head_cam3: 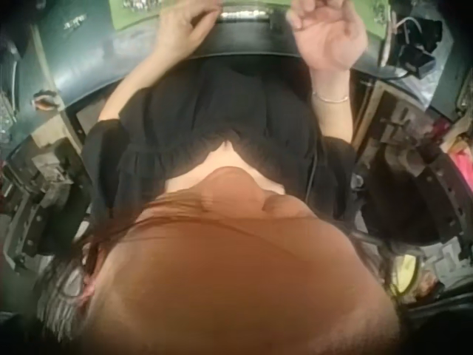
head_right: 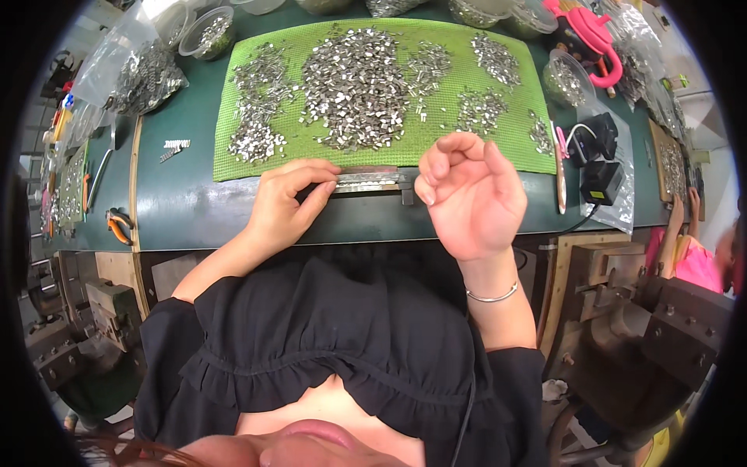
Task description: The person loads small metal pieces into a fixture bar by hand, then places the fixture into a manual press machine and turns the wheel to press them.
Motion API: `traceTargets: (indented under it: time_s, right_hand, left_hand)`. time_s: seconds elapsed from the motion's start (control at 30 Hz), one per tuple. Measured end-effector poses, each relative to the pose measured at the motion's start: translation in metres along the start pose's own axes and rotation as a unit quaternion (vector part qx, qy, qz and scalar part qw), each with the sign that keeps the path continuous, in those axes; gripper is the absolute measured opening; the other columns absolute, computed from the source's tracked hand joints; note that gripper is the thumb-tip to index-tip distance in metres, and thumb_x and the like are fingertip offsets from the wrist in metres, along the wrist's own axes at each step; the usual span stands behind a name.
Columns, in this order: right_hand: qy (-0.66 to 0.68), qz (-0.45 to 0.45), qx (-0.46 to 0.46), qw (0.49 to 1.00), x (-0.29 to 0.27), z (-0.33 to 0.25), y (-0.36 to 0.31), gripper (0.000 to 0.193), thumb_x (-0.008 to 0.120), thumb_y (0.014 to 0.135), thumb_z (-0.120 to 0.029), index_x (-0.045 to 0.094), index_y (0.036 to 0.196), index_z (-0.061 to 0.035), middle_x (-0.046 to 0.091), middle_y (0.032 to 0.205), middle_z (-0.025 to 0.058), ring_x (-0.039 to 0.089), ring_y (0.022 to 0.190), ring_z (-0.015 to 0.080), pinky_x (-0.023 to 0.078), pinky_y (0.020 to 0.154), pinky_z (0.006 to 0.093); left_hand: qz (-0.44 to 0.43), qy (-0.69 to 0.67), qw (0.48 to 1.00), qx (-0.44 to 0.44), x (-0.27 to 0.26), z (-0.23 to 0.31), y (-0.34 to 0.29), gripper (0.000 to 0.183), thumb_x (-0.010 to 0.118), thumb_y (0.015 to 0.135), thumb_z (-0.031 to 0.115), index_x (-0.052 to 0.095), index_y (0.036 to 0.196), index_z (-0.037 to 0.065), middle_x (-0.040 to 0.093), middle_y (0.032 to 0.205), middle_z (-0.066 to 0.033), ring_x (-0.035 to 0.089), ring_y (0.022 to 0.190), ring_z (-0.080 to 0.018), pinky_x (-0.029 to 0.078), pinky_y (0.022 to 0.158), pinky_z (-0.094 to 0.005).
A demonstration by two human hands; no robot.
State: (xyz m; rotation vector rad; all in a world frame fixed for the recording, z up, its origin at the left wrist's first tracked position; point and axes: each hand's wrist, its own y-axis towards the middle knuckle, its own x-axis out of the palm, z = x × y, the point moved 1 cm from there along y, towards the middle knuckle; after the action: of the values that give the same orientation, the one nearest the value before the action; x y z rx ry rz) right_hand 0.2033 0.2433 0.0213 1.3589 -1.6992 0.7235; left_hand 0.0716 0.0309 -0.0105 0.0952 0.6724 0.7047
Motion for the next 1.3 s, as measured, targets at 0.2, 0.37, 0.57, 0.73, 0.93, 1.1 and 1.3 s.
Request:
traceTargets:
  time_s: [0.2, 0.37, 0.57, 0.73, 0.93, 1.1, 1.3]
  right_hand:
    - [0.067, 0.003, 0.013, 0.998, -0.016, 0.003, 0.004, 0.046, 0.04, 0.103, -0.037, 0.064, 0.109, 0.0027, 0.056, 0.084, 0.0111, 0.046, 0.079, 0.0225, 0.04, 0.065, 0.0342]
    - [0.075, 0.002, 0.014, 0.997, -0.022, 0.002, 0.004, 0.047, 0.041, 0.103, -0.038, 0.064, 0.111, 0.0027, 0.05, 0.081, 0.0089, 0.041, 0.076, 0.0202, 0.036, 0.058, 0.0311]
    - [0.082, 0.012, 0.036, 0.996, -0.025, 0.002, 0.006, 0.051, 0.04, 0.103, -0.041, 0.066, 0.109, 0.0025, 0.05, 0.072, 0.0075, 0.038, 0.068, 0.018, 0.033, 0.051, 0.0292]
    - [0.079, -0.019, 0.071, 0.994, -0.022, 0.005, 0.013, 0.047, 0.041, 0.103, -0.039, 0.066, 0.108, 0.0016, 0.051, 0.071, 0.0076, 0.043, 0.067, 0.0174, 0.035, 0.049, 0.0288]
    - [-0.735, -0.132, -0.212, 0.63, 0.003, 0.036, 0.042, 0.018, 0.071, 0.077, -0.003, 0.071, 0.094, -0.0076, 0.061, 0.086, 0.0078, 0.057, 0.081, 0.0276, 0.045, 0.074, 0.039]
    - [-0.841, -0.191, -0.189, 0.47, 0.008, 0.062, 0.073, 0.017, 0.076, 0.076, -0.013, 0.072, 0.093, -0.0114, 0.056, 0.088, 0.0041, 0.054, 0.09, 0.0249, 0.038, 0.081, 0.0392]
    - [-0.871, -0.225, -0.154, 0.409, 0.003, 0.077, 0.091, 0.009, 0.074, 0.078, -0.014, 0.074, 0.087, -0.0126, 0.056, 0.085, 0.0025, 0.054, 0.09, 0.0231, 0.037, 0.081, 0.0399]
  left_hand:
    - [0.005, -0.007, 1.0, -0.02, 0.0, 0.001, -0.006, 0.005, 0.068, 0.085, -0.002, 0.068, 0.09, -0.002, 0.073, 0.1, -0.0139, 0.071, 0.086, -0.0255, 0.055, 0.075, -0.0319]
    - [0.024, 0.004, 1.0, 0.018, 0.005, -0.004, -0.008, 0.007, 0.069, 0.084, 0.0, 0.066, 0.09, -0.001, 0.071, 0.099, -0.0125, 0.068, 0.083, -0.0294, 0.054, 0.069, -0.0357]
    - [0.054, 0.155, 0.977, 0.135, 0.009, -0.004, -0.01, 0.016, 0.071, 0.077, -0.002, 0.065, 0.091, 0.002, 0.07, 0.098, -0.0103, 0.066, 0.086, -0.029, 0.051, 0.079, -0.0386]
    - [0.027, 0.182, 0.971, 0.151, -0.001, -0.004, -0.01, 0.023, 0.074, 0.075, 0.002, 0.067, 0.097, 0.003, 0.068, 0.103, -0.0094, 0.065, 0.089, -0.0276, 0.049, 0.079, -0.0385]
    - [-0.02, 0.193, 0.978, 0.076, -0.019, -0.011, -0.006, 0.028, 0.072, 0.082, 0.013, 0.071, 0.11, 0.011, 0.065, 0.113, -0.0067, 0.058, 0.108, -0.0273, 0.038, 0.094, -0.0439]
    - [-0.04, 0.316, 0.946, 0.051, -0.039, -0.025, 0.04, 0.021, 0.074, 0.081, 0.016, 0.074, 0.101, 0.013, 0.06, 0.103, -0.0038, 0.056, 0.105, -0.0263, 0.039, 0.092, -0.0424]
    - [-0.018, 0.333, 0.941, 0.057, -0.03, -0.025, 0.041, 0.008, 0.075, 0.074, 0.014, 0.072, 0.08, 0.01, 0.058, 0.096, -0.0023, 0.055, 0.099, -0.025, 0.038, 0.089, -0.0412]
